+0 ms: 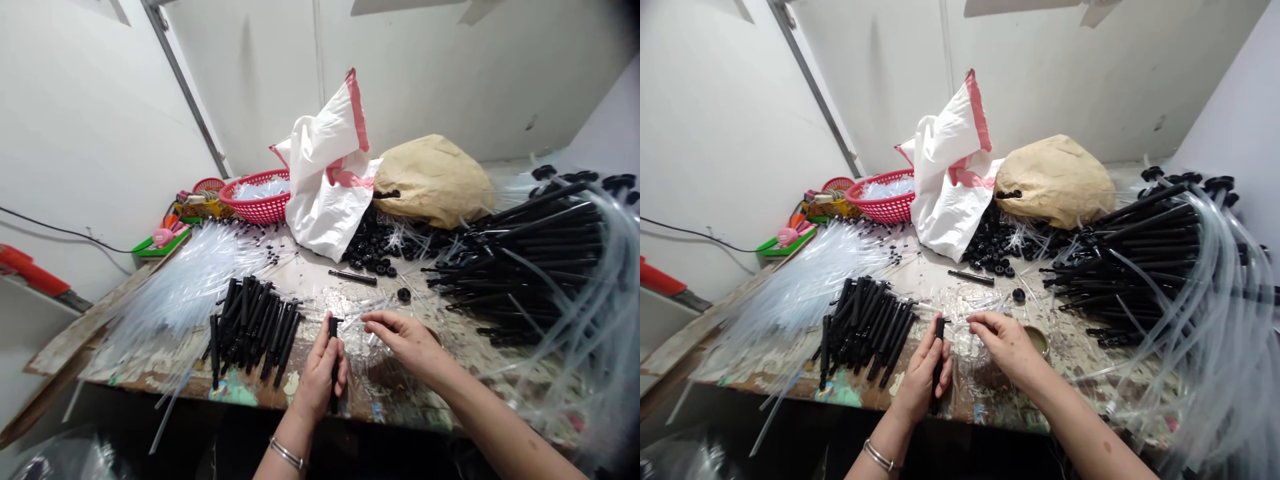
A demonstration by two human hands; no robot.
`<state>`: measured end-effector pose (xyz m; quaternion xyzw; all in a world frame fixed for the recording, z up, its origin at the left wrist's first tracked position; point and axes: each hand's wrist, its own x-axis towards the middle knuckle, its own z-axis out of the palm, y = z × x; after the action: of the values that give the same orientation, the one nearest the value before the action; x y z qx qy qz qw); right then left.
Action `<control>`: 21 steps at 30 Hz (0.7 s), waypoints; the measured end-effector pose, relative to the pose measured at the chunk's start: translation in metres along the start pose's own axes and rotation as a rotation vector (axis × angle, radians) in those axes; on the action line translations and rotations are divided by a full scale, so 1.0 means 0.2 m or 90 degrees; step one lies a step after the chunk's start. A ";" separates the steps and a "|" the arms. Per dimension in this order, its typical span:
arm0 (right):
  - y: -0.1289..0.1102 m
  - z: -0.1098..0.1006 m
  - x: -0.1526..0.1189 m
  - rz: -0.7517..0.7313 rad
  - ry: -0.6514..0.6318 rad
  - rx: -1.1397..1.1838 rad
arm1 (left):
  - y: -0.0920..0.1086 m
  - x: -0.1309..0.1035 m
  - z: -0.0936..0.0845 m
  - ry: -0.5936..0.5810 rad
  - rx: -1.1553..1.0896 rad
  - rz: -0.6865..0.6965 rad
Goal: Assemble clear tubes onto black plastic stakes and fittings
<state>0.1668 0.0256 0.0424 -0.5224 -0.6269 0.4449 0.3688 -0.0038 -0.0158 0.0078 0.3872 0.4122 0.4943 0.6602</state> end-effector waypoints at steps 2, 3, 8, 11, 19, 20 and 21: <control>0.00 0.03 0.02 0.003 0.010 -0.004 | 0.00 0.00 0.00 0.020 -0.026 0.006; 0.00 0.03 0.02 0.003 0.013 -0.008 | 0.00 0.00 0.00 0.025 -0.034 0.006; 0.00 0.05 0.03 -0.007 0.020 -0.022 | -0.01 0.01 -0.01 0.016 -0.045 0.008; 0.00 0.06 0.03 -0.012 0.023 -0.028 | -0.01 0.01 -0.01 0.010 -0.054 -0.001; -0.02 0.06 0.01 -0.013 0.022 -0.048 | -0.01 0.00 -0.02 0.011 -0.063 0.008; -0.02 0.06 0.01 -0.014 0.021 -0.050 | -0.01 0.00 -0.02 0.012 -0.061 0.009; -0.02 0.06 0.01 -0.016 0.025 -0.052 | -0.01 0.00 -0.02 0.012 -0.060 0.012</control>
<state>0.1536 0.0249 0.0424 -0.5378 -0.6438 0.4042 0.3647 -0.0067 -0.0155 0.0037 0.3550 0.3913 0.5226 0.6692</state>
